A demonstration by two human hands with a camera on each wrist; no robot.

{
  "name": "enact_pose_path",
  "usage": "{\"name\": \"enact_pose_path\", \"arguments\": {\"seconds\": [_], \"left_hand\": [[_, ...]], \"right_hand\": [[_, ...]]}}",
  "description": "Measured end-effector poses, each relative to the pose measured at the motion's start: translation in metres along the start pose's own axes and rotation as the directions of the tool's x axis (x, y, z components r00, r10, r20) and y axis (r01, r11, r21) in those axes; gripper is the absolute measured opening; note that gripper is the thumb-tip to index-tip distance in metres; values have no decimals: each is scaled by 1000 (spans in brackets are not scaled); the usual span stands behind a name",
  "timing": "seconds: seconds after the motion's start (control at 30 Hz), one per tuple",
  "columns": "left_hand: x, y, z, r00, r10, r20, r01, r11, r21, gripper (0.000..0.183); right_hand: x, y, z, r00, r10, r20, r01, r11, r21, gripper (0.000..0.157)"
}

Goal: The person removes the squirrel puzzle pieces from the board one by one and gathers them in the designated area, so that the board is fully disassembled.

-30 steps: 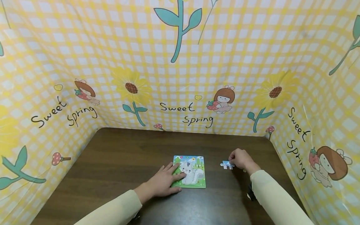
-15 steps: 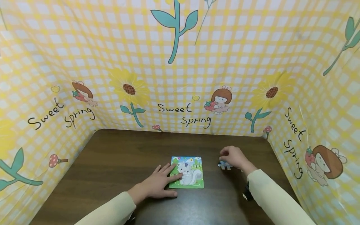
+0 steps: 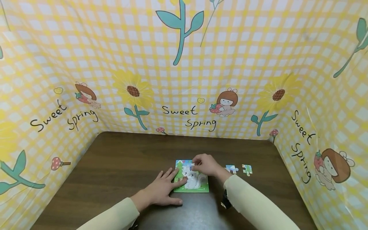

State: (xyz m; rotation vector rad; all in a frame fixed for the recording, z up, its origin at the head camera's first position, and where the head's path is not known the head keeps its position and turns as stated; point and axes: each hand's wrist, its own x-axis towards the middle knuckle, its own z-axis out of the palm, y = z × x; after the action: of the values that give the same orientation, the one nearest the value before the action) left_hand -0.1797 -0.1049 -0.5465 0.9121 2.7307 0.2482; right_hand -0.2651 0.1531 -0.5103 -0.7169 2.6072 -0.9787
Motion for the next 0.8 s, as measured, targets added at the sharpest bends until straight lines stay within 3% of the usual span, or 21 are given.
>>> {"name": "enact_pose_path", "arguments": {"seconds": [0.33,0.8], "left_hand": [[-1,-3,8,998,18,-57,-18,1000,10,55],[-3,-4,13,994,33,-107,-31,999,17,51]], "right_hand": [[12,-10,24,1000,21,-3,-21,998,57,21],[18,-14,32,998,57,-22,-56,997,57,21]]}}
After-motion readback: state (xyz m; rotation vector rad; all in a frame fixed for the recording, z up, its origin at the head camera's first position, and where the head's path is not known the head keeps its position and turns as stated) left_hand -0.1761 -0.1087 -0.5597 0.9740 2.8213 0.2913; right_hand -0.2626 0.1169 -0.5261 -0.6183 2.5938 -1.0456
